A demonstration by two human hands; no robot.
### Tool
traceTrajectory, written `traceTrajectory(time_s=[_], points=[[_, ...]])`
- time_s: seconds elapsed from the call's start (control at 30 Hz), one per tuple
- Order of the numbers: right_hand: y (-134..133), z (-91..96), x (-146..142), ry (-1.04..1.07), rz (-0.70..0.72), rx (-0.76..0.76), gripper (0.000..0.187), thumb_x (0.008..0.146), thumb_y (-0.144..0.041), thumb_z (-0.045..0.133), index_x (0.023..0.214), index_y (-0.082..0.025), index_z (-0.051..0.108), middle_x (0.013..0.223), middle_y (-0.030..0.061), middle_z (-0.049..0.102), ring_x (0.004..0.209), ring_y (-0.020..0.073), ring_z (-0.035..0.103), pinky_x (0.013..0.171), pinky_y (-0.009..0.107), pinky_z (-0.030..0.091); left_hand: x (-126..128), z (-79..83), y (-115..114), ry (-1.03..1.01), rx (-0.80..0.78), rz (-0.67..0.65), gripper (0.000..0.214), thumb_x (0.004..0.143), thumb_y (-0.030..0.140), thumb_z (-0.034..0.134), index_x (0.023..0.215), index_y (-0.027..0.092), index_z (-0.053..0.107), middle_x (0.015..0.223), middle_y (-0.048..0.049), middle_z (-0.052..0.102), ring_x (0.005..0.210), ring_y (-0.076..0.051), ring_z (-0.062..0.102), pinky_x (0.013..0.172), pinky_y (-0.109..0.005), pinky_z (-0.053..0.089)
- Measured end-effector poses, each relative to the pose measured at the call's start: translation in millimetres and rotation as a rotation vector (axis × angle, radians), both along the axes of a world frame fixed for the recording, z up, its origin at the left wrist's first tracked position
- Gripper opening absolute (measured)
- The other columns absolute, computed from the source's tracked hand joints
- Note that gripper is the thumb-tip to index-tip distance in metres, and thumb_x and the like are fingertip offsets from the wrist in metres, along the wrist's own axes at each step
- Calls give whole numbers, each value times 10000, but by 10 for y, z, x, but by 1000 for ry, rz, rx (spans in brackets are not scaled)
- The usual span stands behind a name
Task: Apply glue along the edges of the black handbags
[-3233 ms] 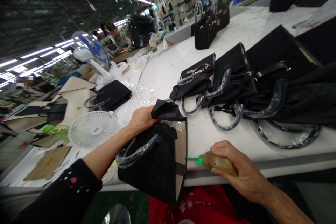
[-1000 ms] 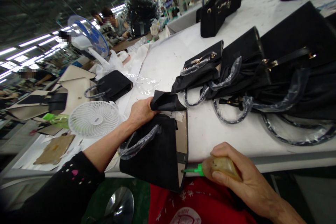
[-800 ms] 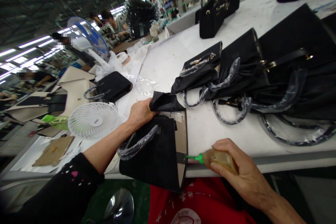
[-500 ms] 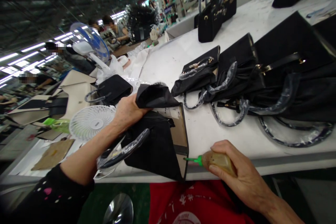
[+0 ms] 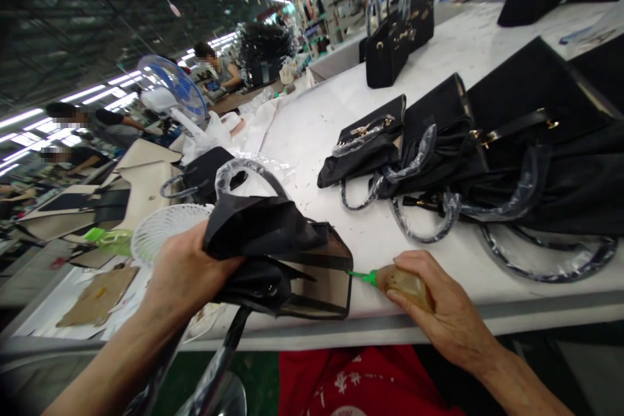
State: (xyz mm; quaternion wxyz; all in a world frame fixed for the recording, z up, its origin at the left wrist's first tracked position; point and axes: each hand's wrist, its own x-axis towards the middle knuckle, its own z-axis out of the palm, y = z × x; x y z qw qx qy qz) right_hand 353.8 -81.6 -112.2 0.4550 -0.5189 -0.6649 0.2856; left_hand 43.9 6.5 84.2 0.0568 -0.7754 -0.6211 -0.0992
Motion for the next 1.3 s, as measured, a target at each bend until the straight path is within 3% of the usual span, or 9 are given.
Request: traceTrajectory(time_s=[0.2, 0.33, 0.5, 0.63, 0.8, 0.93, 1.07, 1.23, 1.3], points=[[-54, 95, 35, 41, 156, -223, 246, 963, -404, 616, 1180, -310, 546, 1110, 19, 630, 986, 220, 653, 782, 303, 551, -56, 54, -282, -79, 30, -103, 88, 766, 219, 557, 819, 238, 625, 699, 9, 680, 651, -189, 680, 562, -254, 474], [-59, 42, 59, 46, 18, -104, 275, 949, -403, 636, 1197, -312, 559, 1155, 34, 614, 1076, 247, 620, 883, 350, 538, -62, 51, -332, -76, 60, -121, 77, 767, 198, 558, 798, 239, 616, 689, 14, 677, 637, -183, 684, 544, -249, 477], [-62, 45, 86, 35, 154, -153, 274, 937, -374, 656, 1194, -324, 579, 1161, 31, 636, 1043, 230, 648, 834, 299, 564, -81, 47, -371, -99, 61, -164, 180, 779, 177, 547, 914, 238, 648, 784, 2, 722, 713, -187, 716, 608, -252, 535], [-69, 81, 93, 41, 14, -96, 284, 923, -392, 667, 1188, -320, 596, 1135, 27, 638, 1029, 229, 648, 867, 310, 559, -93, 65, -405, -104, 39, -166, 163, 771, 178, 548, 891, 236, 642, 769, -6, 709, 712, -200, 707, 604, -271, 541], [-79, 61, 116, 37, 124, -175, 285, 912, -406, 680, 1171, -314, 609, 1162, 40, 643, 1050, 246, 653, 844, 308, 577, -73, 100, -429, -125, 6, -147, 102, 764, 197, 545, 807, 250, 621, 673, 3, 666, 625, -198, 666, 550, -278, 521], [-69, 13, 95, 40, 17, -80, 298, 919, -388, 676, 1198, -322, 594, 1164, 38, 631, 1081, 244, 634, 900, 333, 557, -62, 101, -451, -130, 19, -151, 105, 755, 194, 547, 803, 252, 620, 643, 9, 644, 610, -197, 656, 553, -281, 527], [-75, 40, 74, 36, 140, -129, 300, 915, -372, 685, 1197, -335, 590, 1166, 25, 642, 1059, 226, 654, 857, 288, 571, -71, 89, -473, -122, 40, -178, 92, 761, 182, 547, 795, 247, 603, 679, 23, 660, 613, -178, 657, 533, -260, 505], [-109, 87, 91, 52, 18, -153, 296, 901, -439, 683, 1168, -331, 612, 1141, 22, 660, 1019, 241, 664, 834, 307, 582, -69, 99, -491, -120, 26, -162, 83, 773, 190, 550, 790, 241, 614, 661, 14, 657, 624, -189, 666, 548, -269, 521], [-141, 99, 99, 48, 46, -203, 299, 900, -457, 679, 1161, -327, 614, 1174, 28, 658, 1035, 253, 667, 784, 290, 593, -66, 105, -502, -134, 1, -158, 119, 777, 189, 542, 826, 244, 636, 655, 6, 653, 650, -202, 677, 575, -280, 544]])
